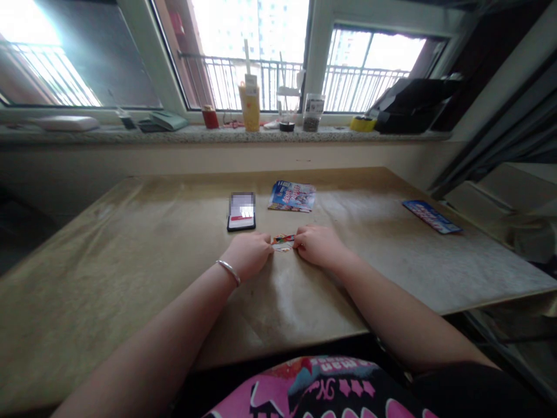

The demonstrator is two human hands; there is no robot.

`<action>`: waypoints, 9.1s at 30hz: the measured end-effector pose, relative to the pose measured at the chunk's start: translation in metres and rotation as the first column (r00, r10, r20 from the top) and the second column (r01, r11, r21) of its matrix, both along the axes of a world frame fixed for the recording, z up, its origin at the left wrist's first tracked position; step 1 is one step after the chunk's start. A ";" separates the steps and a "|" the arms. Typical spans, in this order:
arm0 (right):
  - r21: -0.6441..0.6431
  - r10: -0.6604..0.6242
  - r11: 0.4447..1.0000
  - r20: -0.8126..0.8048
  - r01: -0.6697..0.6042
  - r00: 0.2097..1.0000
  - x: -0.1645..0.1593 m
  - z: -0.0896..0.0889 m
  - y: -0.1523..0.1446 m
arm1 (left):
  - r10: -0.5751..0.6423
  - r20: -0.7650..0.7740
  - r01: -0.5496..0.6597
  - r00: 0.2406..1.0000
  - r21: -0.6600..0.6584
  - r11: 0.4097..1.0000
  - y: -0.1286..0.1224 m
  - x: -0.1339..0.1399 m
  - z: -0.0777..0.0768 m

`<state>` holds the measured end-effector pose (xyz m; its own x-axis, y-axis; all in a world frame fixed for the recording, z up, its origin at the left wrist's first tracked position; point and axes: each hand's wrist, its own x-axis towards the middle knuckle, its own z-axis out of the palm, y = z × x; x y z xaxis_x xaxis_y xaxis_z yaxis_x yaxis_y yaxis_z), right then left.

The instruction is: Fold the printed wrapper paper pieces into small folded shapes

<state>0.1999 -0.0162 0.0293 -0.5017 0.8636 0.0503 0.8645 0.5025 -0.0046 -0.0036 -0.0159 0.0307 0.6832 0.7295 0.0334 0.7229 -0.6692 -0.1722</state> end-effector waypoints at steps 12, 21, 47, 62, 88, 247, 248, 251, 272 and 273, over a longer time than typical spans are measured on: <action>-0.031 -0.107 0.994 -0.256 0.102 0.961 0.008 -0.014 0.012 | 0.104 0.278 -0.090 0.955 -0.063 0.994 0.008 -0.005 -0.010; 0.075 -0.007 0.996 -0.368 0.038 0.930 0.005 -0.029 0.017 | 0.084 0.397 -0.060 0.914 -0.071 0.996 0.013 -0.005 -0.027; -0.092 -0.037 0.995 -0.639 -0.029 0.768 -0.004 -0.031 0.019 | 0.100 0.555 -0.054 0.826 -0.099 0.994 0.015 -0.003 -0.027; 0.078 0.138 0.990 -0.631 -0.115 0.763 -0.008 -0.033 0.014 | 0.012 0.611 0.061 0.792 -0.098 0.993 0.015 -0.003 -0.028; 0.070 0.339 0.937 -0.405 -0.341 0.849 0.002 -0.023 0.014 | -0.172 0.232 0.163 0.957 0.056 0.985 0.008 -0.001 -0.016; 0.033 0.085 0.996 -0.481 -0.078 0.872 -0.004 -0.036 0.024 | 0.219 0.466 -0.189 0.857 -0.111 0.976 0.027 0.013 -0.034; 0.028 0.079 0.997 -0.475 -0.074 0.876 -0.005 -0.036 0.024 | 0.206 0.474 -0.177 0.856 -0.105 0.979 0.027 0.012 -0.033; 0.022 0.064 0.998 -0.456 -0.060 0.888 -0.006 -0.033 0.022 | 0.087 0.429 -0.079 0.899 -0.038 0.996 0.024 0.008 -0.029; 0.040 0.006 0.999 -0.242 0.004 0.970 -0.009 -0.021 0.011 | 0.018 0.141 -0.032 0.990 0.098 0.995 0.010 0.006 -0.018; 0.037 0.006 0.999 -0.244 0.003 0.970 -0.009 -0.021 0.012 | 0.018 0.143 -0.032 0.990 0.095 0.995 0.010 0.006 -0.018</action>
